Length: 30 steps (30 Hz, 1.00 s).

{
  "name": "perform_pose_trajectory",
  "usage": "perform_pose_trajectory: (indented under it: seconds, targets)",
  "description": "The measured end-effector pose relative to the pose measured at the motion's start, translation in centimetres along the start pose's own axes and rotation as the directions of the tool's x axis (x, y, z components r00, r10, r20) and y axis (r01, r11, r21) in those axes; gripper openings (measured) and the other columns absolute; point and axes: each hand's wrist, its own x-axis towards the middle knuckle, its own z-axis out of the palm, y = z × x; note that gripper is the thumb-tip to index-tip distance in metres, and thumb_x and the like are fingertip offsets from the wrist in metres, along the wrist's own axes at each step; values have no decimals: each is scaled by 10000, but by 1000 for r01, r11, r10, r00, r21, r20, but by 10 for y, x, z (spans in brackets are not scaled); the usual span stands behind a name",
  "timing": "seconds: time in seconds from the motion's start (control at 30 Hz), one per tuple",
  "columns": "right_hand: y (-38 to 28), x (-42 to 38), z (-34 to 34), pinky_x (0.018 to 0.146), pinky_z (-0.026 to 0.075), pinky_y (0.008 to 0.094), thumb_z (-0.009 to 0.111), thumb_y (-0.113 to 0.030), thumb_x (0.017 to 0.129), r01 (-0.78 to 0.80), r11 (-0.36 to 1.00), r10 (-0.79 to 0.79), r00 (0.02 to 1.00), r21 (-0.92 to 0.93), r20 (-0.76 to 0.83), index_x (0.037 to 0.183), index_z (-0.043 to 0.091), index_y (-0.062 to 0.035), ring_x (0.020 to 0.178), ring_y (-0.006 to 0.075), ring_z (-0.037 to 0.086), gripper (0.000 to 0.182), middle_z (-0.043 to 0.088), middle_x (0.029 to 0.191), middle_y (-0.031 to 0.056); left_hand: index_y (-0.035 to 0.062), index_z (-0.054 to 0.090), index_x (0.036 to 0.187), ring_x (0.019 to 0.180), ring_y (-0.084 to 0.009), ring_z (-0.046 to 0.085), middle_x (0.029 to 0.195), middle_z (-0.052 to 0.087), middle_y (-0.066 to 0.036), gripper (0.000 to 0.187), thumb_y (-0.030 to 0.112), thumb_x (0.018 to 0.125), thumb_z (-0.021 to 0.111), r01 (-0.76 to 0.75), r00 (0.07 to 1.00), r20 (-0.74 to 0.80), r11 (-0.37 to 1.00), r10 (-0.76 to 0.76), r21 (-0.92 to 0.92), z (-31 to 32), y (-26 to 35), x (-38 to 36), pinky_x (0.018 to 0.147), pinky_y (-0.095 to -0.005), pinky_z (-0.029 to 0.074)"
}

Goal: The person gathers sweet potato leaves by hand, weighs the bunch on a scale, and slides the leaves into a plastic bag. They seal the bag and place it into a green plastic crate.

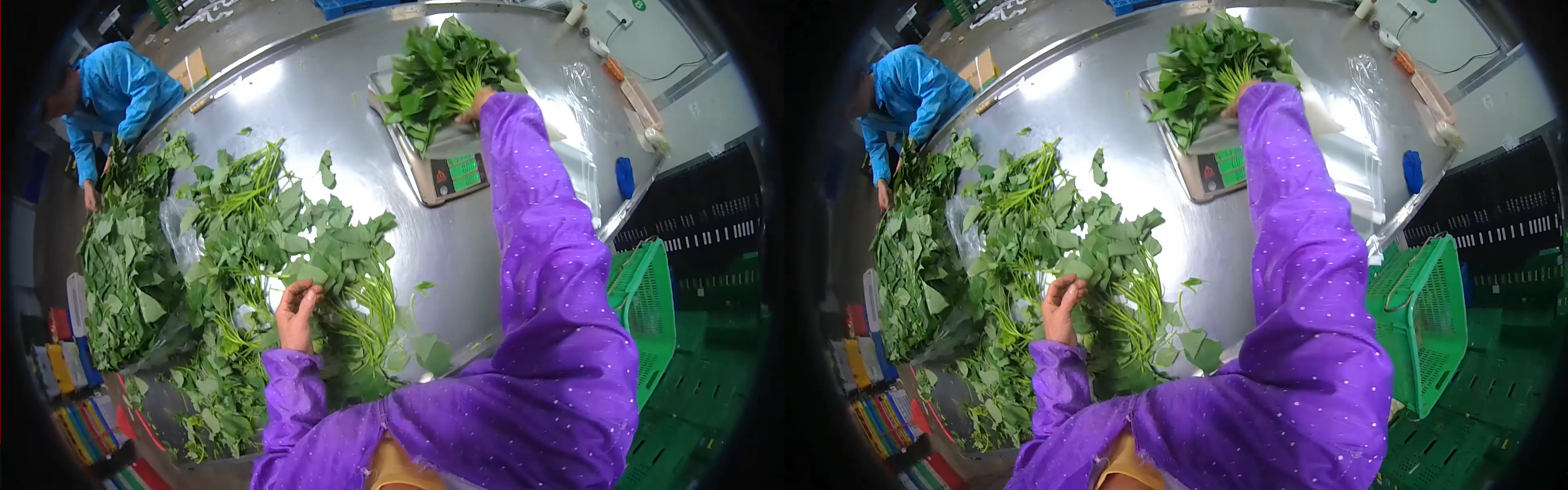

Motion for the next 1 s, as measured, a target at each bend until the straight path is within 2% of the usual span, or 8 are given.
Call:
perform_pose_trajectory:
  seconds: [0.1,0.17,0.27,0.4,0.63,0.83,0.9,1.0]
  targets:
    - [22,10,-6,820,473,361,709,-432,675,167,979,-132,957,119,-258,1003,616,17,949,293,591,564,593,1060,189,-21,544,1044,860,-152,572,942,611,-97,245,84,828,595,-5,1000,1,1000,5,20,-7,0,-3,801,-282,453]
    - [37,-4,-8,776,479,347,680,-357,714,313,940,-178,793,138,-583,964,624,35,866,282,617,469,626,967,191,-21,546,1046,864,-155,574,940,612,-99,245,85,830,594,-19,1000,-5,999,19,37,-11,2,-6,800,-282,454]
    - [48,-64,-21,711,473,320,626,-271,747,544,751,-202,729,374,-654,893,640,42,754,250,627,346,648,818,177,-9,550,1050,841,-154,581,946,617,-100,255,97,825,605,-26,999,-26,997,28,71,-27,2,-9,786,-275,457]
    - [55,-112,-13,688,449,244,579,-184,815,573,596,-215,789,563,-575,903,632,67,709,110,558,271,625,749,52,20,561,1046,820,-138,586,946,625,-83,243,126,832,603,-59,987,-139,990,77,126,-56,11,-19,755,-259,454]
    - [14,-157,33,695,451,255,572,-241,836,539,351,-484,804,766,-345,897,617,18,724,125,574,270,626,802,83,43,551,1072,789,-158,599,945,623,-96,262,155,840,599,-112,846,-518,992,126,58,-153,1,-49,729,-276,484]
    - [-181,-244,117,649,462,271,587,-219,808,3,21,-820,572,1000,15,958,591,64,706,157,587,320,631,837,112,77,548,1044,795,-140,603,962,629,-64,251,134,813,627,-270,637,-770,943,24,-193,-204,-35,-70,681,-258,468]
    - [-263,-256,160,651,469,278,610,-244,793,-47,48,-868,491,998,65,988,583,63,726,166,597,365,633,881,118,68,524,1106,828,-144,601,989,625,-68,344,167,800,646,-160,675,-738,970,-29,-185,-213,-44,-61,696,-261,455]
    - [-346,-254,218,696,475,355,639,-321,746,564,512,-729,685,648,-20,940,591,68,772,259,615,438,629,845,188,12,510,1136,798,-164,605,986,622,-92,456,241,777,672,42,771,-635,999,-51,-30,-217,-44,-35,678,-266,460]
